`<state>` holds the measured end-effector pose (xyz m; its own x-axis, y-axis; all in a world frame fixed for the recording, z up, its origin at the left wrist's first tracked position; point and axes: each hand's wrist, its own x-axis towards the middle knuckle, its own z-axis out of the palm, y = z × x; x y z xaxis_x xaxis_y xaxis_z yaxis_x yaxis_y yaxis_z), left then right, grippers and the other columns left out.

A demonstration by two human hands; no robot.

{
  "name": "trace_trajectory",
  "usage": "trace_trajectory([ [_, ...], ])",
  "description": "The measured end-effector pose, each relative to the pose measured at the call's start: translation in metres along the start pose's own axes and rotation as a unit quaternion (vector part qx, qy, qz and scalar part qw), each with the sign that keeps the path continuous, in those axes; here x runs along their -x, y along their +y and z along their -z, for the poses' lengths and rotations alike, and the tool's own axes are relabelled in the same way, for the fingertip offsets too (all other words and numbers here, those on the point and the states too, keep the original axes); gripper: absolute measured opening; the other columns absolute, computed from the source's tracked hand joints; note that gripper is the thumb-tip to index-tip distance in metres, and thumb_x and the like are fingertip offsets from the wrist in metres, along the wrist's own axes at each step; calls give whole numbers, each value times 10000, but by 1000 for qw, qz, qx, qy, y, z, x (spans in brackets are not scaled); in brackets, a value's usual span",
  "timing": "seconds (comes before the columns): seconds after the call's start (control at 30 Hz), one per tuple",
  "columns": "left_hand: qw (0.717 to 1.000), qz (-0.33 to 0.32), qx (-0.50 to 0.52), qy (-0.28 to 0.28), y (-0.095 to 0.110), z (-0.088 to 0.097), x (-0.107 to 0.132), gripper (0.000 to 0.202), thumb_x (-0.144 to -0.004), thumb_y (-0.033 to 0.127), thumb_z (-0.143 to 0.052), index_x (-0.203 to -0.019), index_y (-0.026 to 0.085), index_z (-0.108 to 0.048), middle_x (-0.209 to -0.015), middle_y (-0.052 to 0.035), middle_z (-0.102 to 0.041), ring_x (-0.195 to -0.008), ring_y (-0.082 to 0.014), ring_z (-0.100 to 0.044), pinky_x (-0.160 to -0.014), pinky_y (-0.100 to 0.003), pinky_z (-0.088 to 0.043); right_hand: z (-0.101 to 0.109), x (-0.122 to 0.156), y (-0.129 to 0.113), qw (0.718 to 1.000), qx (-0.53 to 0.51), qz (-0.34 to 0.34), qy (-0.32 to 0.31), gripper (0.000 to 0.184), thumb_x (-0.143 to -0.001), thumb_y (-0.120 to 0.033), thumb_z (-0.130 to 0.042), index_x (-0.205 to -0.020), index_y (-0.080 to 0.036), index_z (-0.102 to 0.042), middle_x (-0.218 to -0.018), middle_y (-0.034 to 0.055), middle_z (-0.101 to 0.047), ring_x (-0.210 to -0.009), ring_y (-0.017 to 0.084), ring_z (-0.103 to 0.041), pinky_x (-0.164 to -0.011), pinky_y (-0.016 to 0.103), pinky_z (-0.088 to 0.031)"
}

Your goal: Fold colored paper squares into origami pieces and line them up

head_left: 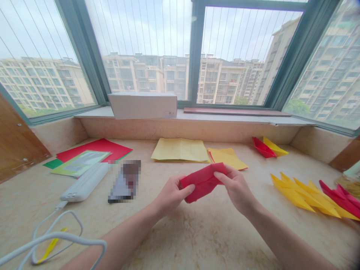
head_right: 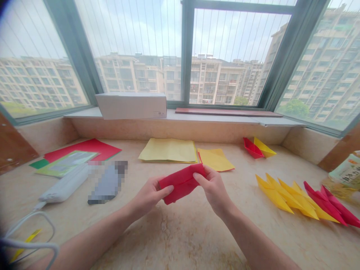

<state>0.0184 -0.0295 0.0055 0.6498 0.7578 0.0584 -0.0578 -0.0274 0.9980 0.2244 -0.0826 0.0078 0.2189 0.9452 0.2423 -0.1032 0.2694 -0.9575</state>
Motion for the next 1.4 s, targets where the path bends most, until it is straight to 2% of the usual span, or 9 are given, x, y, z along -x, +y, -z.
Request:
trace_trajectory([
  [0.27, 998, 20, 5, -61, 3, 0, 6, 392, -758, 468, -761, -902, 110, -692, -750, -53, -684, -643, -133, -596, -599, -218, -426, -2, 3, -6, 997, 73, -1, 6, 234, -821, -349, -675, -957, -169, -738, -911, 57, -751, -865, 229, -657, -816, 348, -504],
  [0.53, 992, 58, 15, -108, 12, 2, 8, 619, -827, 692, -536, -1002, 122, -704, -853, -135, -726, -732, -227, -681, -561, -274, -515, -9, 12, -1, 989, 139, 12, -56, 224, -878, -291, -585, -1025, -179, -712, -885, 41, -728, -810, 199, -659, -753, 314, -524],
  [0.7, 988, 59, -26, -141, 7, -4, 10, 502, -854, 599, -595, -968, 125, -715, -782, -68, -688, -674, -161, -628, -586, -226, -465, -20, 20, 7, 985, 151, 15, -79, 264, -917, -298, -546, -1124, -186, -667, -928, 44, -717, -815, 192, -663, -755, 315, -535],
  [0.83, 985, 68, 2, -158, 1, -14, 14, 422, -792, 491, -723, -1015, 134, -699, -888, -77, -707, -760, -180, -637, -671, -248, -467, -26, 24, 8, 986, 151, 21, -73, 284, -934, -314, -533, -1170, -198, -641, -918, 35, -698, -779, 177, -643, -727, 303, -533],
  [0.93, 987, 74, 0, -146, -3, -17, 15, 363, -781, 435, -740, -960, 122, -701, -879, -79, -707, -766, -186, -635, -694, -262, -471, -26, 26, 6, 987, 142, 17, -75, 311, -948, -345, -523, -1212, -210, -616, -865, 22, -674, -717, 164, -615, -661, 284, -521],
  [1.03, 990, 74, -6, -118, -1, -16, 15, 305, -788, 407, -730, -886, 120, -699, -808, -59, -693, -723, -175, -621, -659, -248, -455, -24, 25, 2, 989, 121, 17, -79, 344, -957, -402, -525, -1240, -219, -594, -863, 25, -677, -732, 172, -626, -666, 286, -524],
  [1.23, 997, 66, 20, -26, 9, -16, 13, 327, -760, 417, -754, -885, 119, -705, -808, -60, -701, -705, -176, -619, -613, -237, -438, -20, 21, -5, 995, 23, -6, -101, 484, -888, -493, -640, -1289, -238, -545, -1044, 80, -724, -885, 234, -703, -765, 351, -575],
  [1.33, 998, 53, 42, -18, 10, -17, 14, 335, -752, 416, -769, -903, 122, -710, -817, -55, -703, -702, -163, -613, -627, -237, -443, -19, 18, -3, 995, 4, -5, -101, 505, -838, -458, -717, -1271, -249, -562, -1046, 77, -737, -917, 247, -710, -836, 393, -574],
  [1.4, 997, 57, 47, -29, 9, -17, 14, 340, -752, 425, -771, -896, 123, -710, -794, -49, -697, -678, -151, -606, -620, -235, -441, -19, 17, 0, 997, 13, -1, -81, 418, -826, -435, -734, -1180, -243, -620, -1002, 64, -746, -904, 241, -708, -825, 386, -576],
])
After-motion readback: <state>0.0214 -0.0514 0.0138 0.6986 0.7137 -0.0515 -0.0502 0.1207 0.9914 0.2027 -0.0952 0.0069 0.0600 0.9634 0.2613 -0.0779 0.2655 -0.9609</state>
